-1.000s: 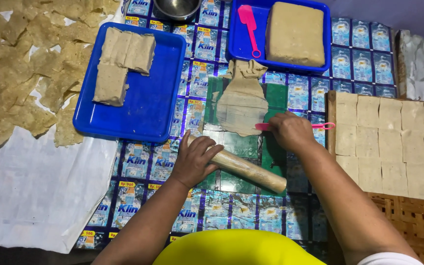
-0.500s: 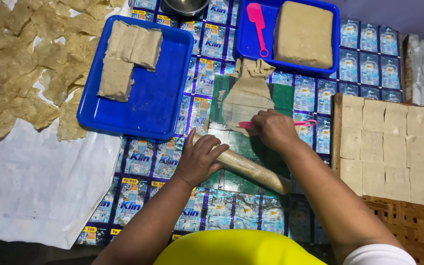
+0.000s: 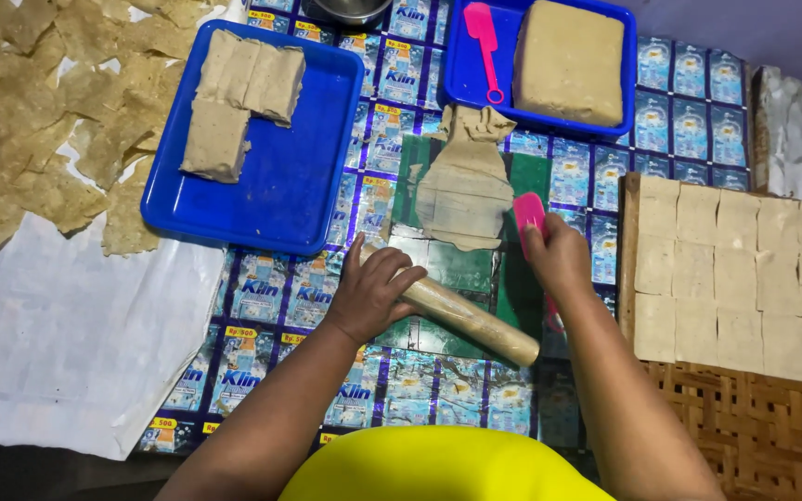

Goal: Rolling out dough and cutting it into rectangular pieces for food preparation.

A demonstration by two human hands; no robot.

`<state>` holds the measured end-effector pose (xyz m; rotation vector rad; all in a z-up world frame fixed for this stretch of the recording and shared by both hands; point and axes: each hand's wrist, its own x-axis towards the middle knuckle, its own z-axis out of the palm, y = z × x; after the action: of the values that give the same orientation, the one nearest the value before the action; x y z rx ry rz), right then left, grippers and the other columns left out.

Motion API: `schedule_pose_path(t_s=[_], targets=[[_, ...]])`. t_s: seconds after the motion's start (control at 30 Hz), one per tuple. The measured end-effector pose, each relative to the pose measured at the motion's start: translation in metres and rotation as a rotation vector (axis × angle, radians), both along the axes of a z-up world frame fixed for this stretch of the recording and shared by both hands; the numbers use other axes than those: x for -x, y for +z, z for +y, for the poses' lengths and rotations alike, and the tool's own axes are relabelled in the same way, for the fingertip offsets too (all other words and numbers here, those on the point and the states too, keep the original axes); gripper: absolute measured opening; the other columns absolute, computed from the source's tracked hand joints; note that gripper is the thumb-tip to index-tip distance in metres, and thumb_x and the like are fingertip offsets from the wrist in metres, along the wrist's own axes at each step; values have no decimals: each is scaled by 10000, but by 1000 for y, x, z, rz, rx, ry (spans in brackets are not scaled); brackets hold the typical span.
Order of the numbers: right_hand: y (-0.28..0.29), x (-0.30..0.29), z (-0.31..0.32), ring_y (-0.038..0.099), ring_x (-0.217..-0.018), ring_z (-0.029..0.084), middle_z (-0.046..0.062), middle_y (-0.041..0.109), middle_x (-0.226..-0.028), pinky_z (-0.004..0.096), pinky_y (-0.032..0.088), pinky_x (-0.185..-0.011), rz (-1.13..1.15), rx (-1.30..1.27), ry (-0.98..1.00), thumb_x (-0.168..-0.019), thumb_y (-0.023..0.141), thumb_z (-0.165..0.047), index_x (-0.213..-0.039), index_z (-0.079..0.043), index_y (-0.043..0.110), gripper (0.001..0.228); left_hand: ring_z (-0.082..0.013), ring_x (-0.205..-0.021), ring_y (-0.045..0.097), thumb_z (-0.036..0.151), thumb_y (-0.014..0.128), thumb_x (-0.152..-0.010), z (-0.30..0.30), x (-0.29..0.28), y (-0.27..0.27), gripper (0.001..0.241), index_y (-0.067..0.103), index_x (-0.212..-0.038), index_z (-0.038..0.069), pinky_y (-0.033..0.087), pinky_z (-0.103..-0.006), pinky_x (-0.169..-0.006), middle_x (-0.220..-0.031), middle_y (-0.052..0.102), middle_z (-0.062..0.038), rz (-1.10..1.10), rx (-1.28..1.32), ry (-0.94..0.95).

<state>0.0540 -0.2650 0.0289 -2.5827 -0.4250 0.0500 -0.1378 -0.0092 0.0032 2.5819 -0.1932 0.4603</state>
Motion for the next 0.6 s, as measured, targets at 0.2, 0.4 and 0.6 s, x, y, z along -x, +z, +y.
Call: schedule_pose_path(t_s=[0.2, 0.4, 0.6], targets=[[-12, 68, -11, 663, -763, 514, 283, 679, -782, 611, 505, -658, 33, 180, -2, -992, 595, -335, -981, -58, 616, 278, -249, -1239, 558, 661, 802, -692, 1, -1, 8, 652, 704, -1121, 180, 116, -658, -1213, -1127, 640, -41, -22, 57, -48], [-21, 86, 8, 670, -660, 497, 267, 684, -713, 621, 516, -595, 36, 275, 25, -1003, 543, -299, -1044, -42, 545, 260, -238, -1220, 569, 600, 777, -747, 3, -1, 3, 541, 711, -1067, 169, 114, -669, -1215, -1103, 640, -36, -8, 74, -56], [-37, 86, 19, 671, -613, 481, 262, 672, -665, 602, 524, -549, -28, 297, -65, -1014, 537, -272, -1028, -30, 536, 242, -228, -1206, 569, 590, 752, -797, 3, 0, 0, 501, 712, -1053, 161, 126, -658, -1223, -1085, 632, -28, -18, 65, -60]])
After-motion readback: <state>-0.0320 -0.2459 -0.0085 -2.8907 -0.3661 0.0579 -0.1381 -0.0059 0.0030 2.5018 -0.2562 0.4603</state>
